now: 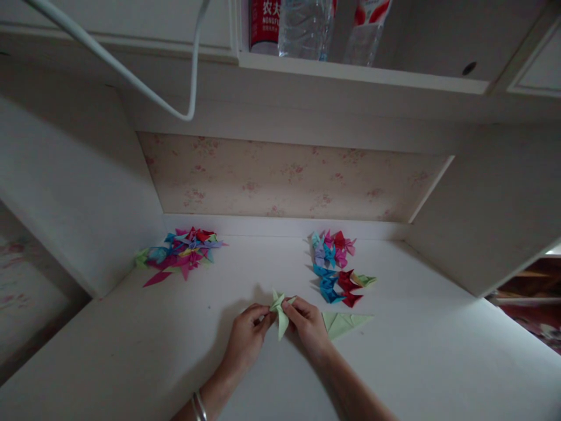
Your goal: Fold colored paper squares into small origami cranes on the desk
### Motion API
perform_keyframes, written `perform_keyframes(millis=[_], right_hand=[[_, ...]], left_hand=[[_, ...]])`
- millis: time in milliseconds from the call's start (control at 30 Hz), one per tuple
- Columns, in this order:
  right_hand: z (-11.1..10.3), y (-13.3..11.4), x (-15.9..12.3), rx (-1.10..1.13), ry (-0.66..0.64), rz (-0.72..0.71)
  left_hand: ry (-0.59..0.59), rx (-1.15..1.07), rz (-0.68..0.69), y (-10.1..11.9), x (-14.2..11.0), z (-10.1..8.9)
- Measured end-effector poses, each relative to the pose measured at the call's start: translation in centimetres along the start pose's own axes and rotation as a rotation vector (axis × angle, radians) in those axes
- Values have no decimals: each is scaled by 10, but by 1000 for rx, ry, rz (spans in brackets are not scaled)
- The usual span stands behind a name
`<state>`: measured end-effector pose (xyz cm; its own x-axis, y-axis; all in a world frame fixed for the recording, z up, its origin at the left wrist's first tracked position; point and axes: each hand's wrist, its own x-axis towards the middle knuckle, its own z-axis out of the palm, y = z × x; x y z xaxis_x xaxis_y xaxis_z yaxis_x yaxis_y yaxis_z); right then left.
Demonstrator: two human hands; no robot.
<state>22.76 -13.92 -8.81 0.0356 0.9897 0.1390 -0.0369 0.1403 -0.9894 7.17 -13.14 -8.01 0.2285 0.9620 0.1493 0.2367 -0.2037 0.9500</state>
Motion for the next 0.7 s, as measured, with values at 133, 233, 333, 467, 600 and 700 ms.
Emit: perform_keyframes(millis=[133,233,333,467,600,700], right_hand=[[1,1,0,-32,7,-6],[1,-1,0,-46,6,22],[1,-2,-1,-79,18,5],[0,-1,-2,-86,11,-8],[1,0,-2,-54,17,8],[2,0,-2,-17,4,-2]], left_hand=[[14,-8,6,-1,1,0],[16,-21,11,-3,1,0],[8,-34,8,-4,1,0],[8,-40,2,-2,1,1],[9,-10,5,1,0,1],[23,19,-6,3,0,0]])
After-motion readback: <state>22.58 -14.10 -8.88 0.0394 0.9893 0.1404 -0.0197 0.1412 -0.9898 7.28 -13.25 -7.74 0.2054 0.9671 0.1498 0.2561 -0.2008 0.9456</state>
